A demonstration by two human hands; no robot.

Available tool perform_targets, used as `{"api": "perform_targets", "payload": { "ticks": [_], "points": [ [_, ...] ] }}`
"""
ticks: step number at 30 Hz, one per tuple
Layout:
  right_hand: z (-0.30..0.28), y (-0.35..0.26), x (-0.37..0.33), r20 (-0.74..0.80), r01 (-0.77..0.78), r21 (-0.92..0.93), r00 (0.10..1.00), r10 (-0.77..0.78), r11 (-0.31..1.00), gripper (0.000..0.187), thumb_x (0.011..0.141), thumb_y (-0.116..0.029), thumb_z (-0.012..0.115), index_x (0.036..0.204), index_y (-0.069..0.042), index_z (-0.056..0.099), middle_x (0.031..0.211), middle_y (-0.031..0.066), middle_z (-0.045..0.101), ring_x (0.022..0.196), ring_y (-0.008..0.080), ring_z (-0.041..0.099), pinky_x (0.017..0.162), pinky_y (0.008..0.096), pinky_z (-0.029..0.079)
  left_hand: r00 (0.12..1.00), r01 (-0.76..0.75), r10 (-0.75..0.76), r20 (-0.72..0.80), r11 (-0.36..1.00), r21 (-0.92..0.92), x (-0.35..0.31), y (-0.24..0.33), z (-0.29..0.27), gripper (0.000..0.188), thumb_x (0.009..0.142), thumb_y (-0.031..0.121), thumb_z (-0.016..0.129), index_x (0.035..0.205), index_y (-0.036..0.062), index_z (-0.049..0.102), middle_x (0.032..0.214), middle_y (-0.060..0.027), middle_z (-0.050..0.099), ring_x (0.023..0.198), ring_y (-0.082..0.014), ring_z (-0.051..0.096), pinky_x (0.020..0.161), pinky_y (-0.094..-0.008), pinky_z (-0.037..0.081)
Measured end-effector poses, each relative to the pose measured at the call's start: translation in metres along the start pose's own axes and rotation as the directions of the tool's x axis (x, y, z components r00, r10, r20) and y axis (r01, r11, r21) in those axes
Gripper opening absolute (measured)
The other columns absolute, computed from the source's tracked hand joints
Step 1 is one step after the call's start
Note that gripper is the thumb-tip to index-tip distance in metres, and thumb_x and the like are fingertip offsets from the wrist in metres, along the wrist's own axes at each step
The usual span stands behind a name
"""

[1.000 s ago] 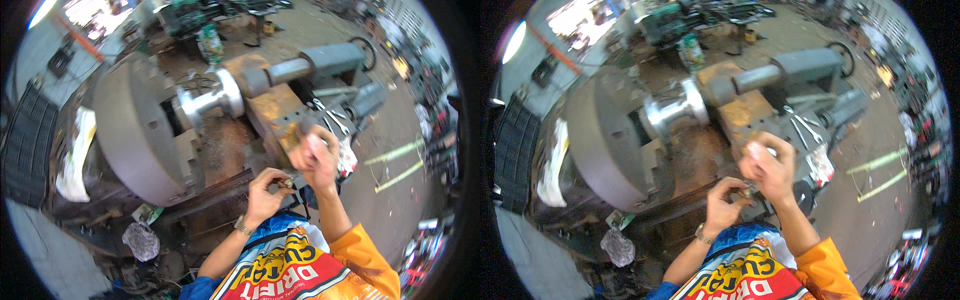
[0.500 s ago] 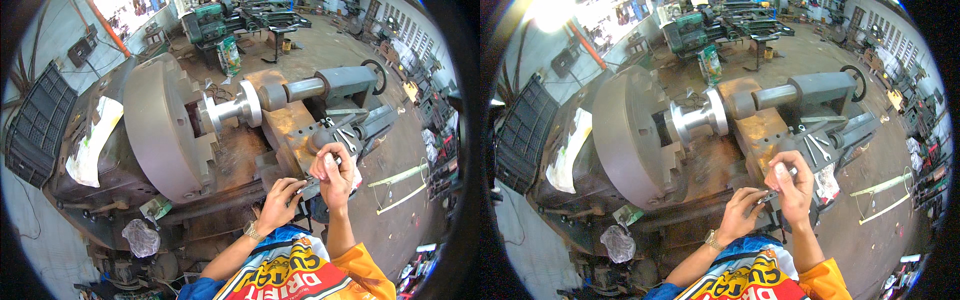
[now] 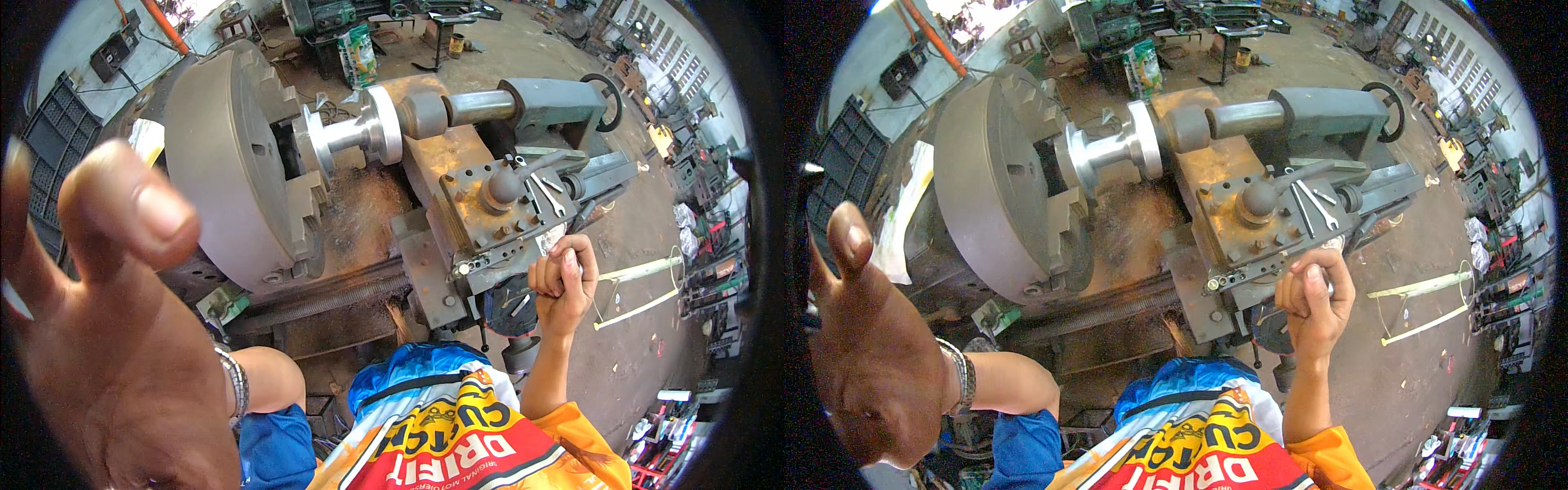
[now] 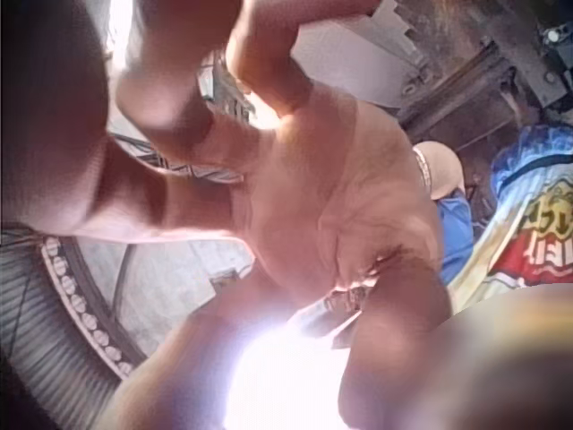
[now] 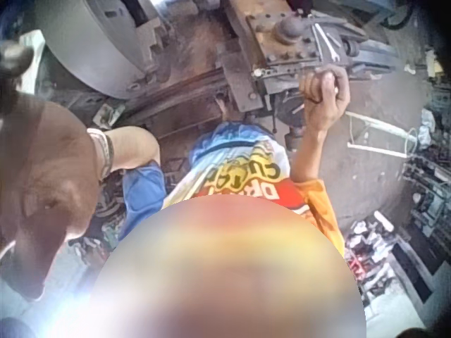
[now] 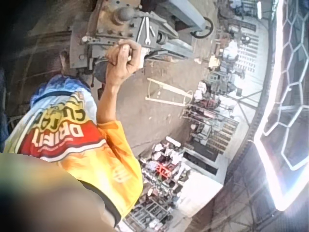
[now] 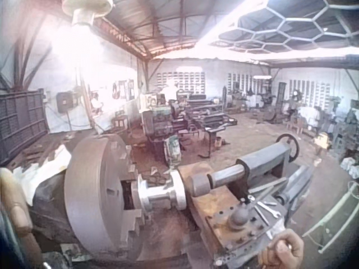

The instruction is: The person operates a metal lathe, using a wrench to tighten and loosen bolts on the chuck and tool post. They adjust the tool post handle and rotate the chuck by hand to position the workpiece.

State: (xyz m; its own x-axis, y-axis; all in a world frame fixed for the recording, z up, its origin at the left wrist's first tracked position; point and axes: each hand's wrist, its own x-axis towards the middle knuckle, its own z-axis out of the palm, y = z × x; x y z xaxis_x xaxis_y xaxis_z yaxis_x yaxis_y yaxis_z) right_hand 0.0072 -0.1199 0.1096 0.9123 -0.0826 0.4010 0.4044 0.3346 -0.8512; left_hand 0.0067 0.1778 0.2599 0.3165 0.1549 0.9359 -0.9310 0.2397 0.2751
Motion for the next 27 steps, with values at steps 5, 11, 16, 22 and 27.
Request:
{"api": "perform_targets", "payload": {
  "ticks": [5, 11, 16, 22, 27],
  "points": [
    [-0.013, -0.004, -0.014, -0.079, -0.035, -0.091, 0.997, 0.027, 0.995, 0.018, 0.101, -0.014, 0.055, 0.098, 0.004, 0.055, 0.054, -0.0041, 0.035, 0.045, 0.0046, 0.027, 0.045, 0.0255, 0.022, 0.999, -0.012, 0.013, 0.029, 0.999, -0.049, 0.002, 0.001, 0.009, 0.062, 0.081, 0.039, 0.077, 0.124, -0.0017, 0.058, 0.111, -0.02, 0.061, 0.097, -0.0304, 0.058, 0.082, -0.0394, 0.052],
    [-0.02, -0.005, -0.025, -0.05, -0.089, -0.009, 0.995, 0.088, 0.996, 0.018, 0.1, -0.013, 0.056, 0.097, 0.005, 0.055, 0.053, -0.0034, 0.036, 0.045, 0.0047, 0.028, 0.045, 0.0263, 0.023, 0.999, -0.012, 0.014, 0.037, 0.998, -0.065, -0.004, -0.003, 0.008, 0.064, 0.082, 0.039, 0.076, 0.126, -0.0022, 0.056, 0.116, -0.0212, 0.059, 0.103, -0.0328, 0.057, 0.085, -0.0407, 0.051],
    [-0.023, -0.002, -0.029, -0.039, -0.108, -0.006, 0.993, 0.108, 0.994, 0.02, 0.1, -0.015, 0.057, 0.096, 0.005, 0.055, 0.054, -0.003, 0.038, 0.045, 0.0053, 0.029, 0.045, 0.0262, 0.025, 0.998, -0.012, 0.017, 0.06, 0.997, -0.077, -0.006, -0.002, 0.014, 0.065, 0.083, 0.04, 0.075, 0.128, -0.0027, 0.054, 0.12, -0.0223, 0.057, 0.108, -0.0347, 0.056, 0.088, -0.0418, 0.05],
    [-0.029, -0.001, -0.037, -0.126, -0.128, -0.048, 0.985, 0.121, 0.991, 0.022, 0.098, -0.016, 0.059, 0.09, 0.005, 0.056, 0.057, -0.0008, 0.042, 0.047, 0.0061, 0.033, 0.047, 0.0259, 0.028, 0.998, 0.002, 0.002, 0.066, 0.998, -0.057, -0.003, -0.004, 0.02, 0.067, 0.084, 0.041, 0.074, 0.13, -0.0032, 0.052, 0.124, -0.0235, 0.055, 0.114, -0.0371, 0.055, 0.092, -0.0431, 0.049],
    [-0.033, 0.002, -0.035, -0.02, 0.077, 0.265, 0.997, -0.075, 0.961, 0.032, 0.1, -0.026, 0.054, 0.083, 0.001, 0.054, 0.06, 0.0015, 0.041, 0.053, 0.0127, 0.036, 0.053, 0.0314, 0.03, 0.995, 0.097, -0.098, 0.003, 0.994, 0.046, -0.02, -0.015, 0.016, 0.069, 0.085, 0.041, 0.073, 0.132, -0.0036, 0.05, 0.128, -0.0245, 0.054, 0.119, -0.039, 0.054, 0.095, -0.0442, 0.048]
  ]
}}
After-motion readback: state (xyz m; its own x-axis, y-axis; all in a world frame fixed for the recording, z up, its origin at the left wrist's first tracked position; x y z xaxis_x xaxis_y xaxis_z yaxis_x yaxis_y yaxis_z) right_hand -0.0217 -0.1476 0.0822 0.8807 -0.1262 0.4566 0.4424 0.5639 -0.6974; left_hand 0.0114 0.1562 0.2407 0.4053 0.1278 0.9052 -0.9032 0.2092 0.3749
